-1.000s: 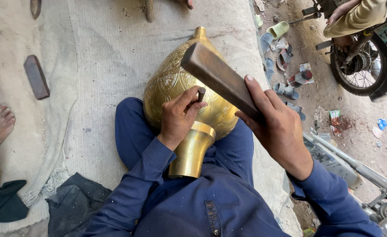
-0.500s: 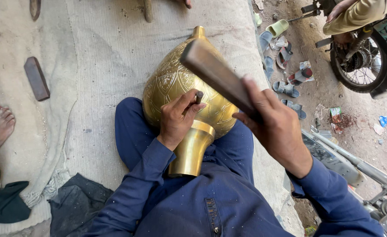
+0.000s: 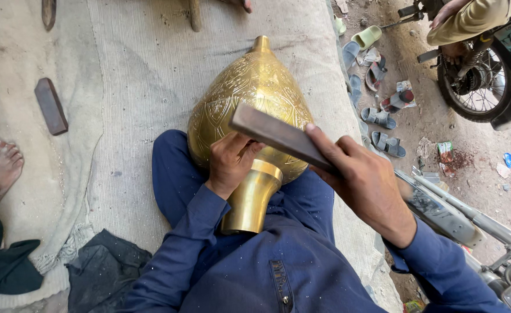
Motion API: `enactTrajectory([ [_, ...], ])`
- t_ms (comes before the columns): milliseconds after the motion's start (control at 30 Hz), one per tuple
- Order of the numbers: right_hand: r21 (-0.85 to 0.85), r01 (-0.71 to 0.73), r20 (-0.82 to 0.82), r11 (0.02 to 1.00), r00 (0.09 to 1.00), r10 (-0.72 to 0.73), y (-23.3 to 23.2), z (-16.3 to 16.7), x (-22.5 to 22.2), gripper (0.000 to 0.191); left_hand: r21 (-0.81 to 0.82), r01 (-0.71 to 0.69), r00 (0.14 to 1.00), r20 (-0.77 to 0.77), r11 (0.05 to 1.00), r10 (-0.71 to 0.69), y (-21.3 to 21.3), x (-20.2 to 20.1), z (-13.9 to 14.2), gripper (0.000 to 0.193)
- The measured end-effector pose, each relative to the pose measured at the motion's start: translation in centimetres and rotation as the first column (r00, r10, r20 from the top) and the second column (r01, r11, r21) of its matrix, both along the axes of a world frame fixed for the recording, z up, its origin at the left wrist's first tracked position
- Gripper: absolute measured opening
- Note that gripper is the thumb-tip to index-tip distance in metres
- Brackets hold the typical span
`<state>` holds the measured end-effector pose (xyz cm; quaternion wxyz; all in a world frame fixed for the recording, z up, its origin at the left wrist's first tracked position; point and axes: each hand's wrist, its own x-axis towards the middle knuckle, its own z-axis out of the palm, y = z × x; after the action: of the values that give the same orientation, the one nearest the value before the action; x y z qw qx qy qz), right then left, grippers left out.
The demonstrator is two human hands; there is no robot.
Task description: The person sits on a sack and uses a chisel and hammer to engrave a decorative pattern into a brass vase. They repeatedly strike the chisel to deepen the lines and occasionally rotate the vase to access different areas.
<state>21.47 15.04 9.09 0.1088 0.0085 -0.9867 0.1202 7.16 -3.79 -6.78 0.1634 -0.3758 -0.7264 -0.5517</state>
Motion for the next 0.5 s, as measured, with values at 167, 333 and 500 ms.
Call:
enactTrajectory([
  [167, 0.022, 0.098, 0.09, 0.995, 0.991, -0.1, 3.2, -2.7, -0.3, 0.082, 0.23, -0.109, 0.948, 0.316, 0.967, 0.032, 0.2, -0.7, 1.1, 0.025],
  [333, -0.075, 0.054, 0.164, 0.996, 0.986, -0.041, 6.4, -5.9, -1.6, 0.086, 0.287, -0.088, 0.885, 0.463, 0.954, -0.057, 2.1, -1.5, 2.5, 0.04],
  [500, -0.257, 0.153, 0.222, 0.954, 0.97, -0.095, 8.0, -6.3, -2.4, 0.089, 0.129, -0.047, 0.836, 0.548, 0.99, -0.032, 3.7, -2.4, 3.7, 0.042],
])
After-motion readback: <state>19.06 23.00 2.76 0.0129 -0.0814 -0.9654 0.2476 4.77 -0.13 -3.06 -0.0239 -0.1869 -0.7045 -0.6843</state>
